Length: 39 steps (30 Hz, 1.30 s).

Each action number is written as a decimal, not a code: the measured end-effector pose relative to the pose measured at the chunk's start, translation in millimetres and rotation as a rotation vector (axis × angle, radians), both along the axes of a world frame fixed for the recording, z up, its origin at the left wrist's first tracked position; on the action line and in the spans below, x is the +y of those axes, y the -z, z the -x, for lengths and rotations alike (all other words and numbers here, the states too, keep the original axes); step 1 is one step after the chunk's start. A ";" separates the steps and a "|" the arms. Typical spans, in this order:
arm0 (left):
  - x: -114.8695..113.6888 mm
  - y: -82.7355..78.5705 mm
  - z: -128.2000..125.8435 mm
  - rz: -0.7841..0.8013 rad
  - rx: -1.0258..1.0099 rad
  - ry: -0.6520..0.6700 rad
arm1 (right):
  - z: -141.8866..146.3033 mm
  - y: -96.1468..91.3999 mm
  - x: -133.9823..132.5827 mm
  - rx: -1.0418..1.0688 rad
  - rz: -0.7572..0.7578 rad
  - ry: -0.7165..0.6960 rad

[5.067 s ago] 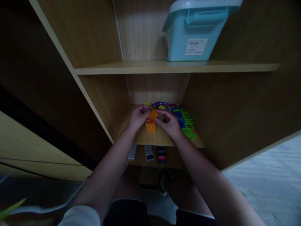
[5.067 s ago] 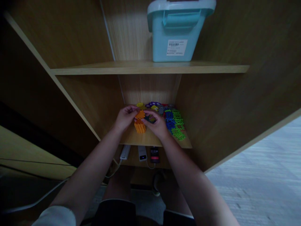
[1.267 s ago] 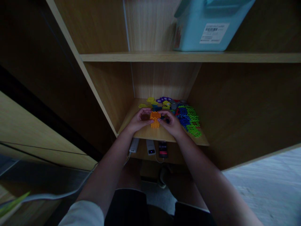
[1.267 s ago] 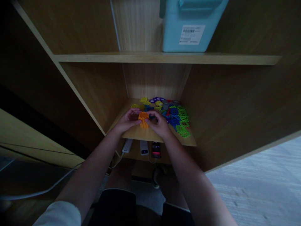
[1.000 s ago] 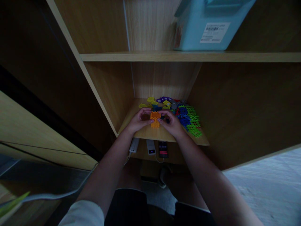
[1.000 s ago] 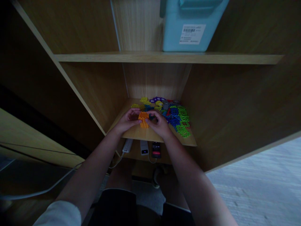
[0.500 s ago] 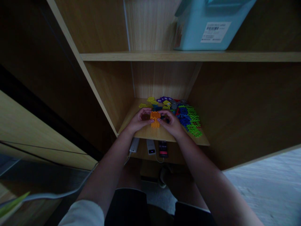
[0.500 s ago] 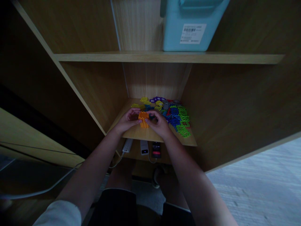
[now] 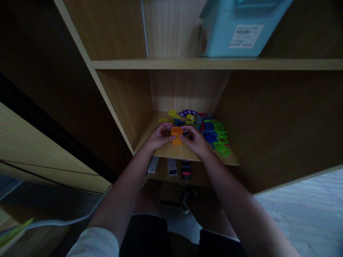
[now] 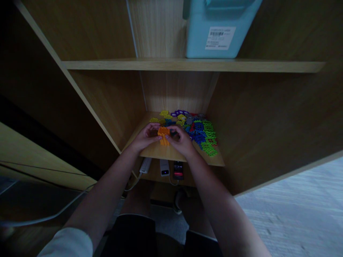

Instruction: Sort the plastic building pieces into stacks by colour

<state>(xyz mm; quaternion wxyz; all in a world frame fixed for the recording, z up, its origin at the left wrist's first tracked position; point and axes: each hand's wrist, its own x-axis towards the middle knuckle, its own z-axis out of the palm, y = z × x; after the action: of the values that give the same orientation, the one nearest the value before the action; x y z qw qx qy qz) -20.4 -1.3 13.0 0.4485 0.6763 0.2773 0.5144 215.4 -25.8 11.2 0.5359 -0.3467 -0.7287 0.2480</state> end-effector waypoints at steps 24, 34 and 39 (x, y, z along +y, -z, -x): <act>2.5 3.4 7.7 -0.012 -0.002 0.073 | -8.0 4.0 5.2 0.107 0.057 -0.037; 5.0 11.1 8.0 0.007 0.115 0.150 | -10.3 14.4 10.9 -0.040 0.146 -0.128; 7.8 13.5 8.8 -0.002 0.139 0.149 | -7.5 15.4 9.3 -0.115 0.198 -0.167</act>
<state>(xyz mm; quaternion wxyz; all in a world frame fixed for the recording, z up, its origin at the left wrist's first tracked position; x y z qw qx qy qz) -29.2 6.5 -0.5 0.4644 0.7296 0.2560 0.4319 222.9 -16.5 -4.2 0.4337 -0.3499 -0.7565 0.3422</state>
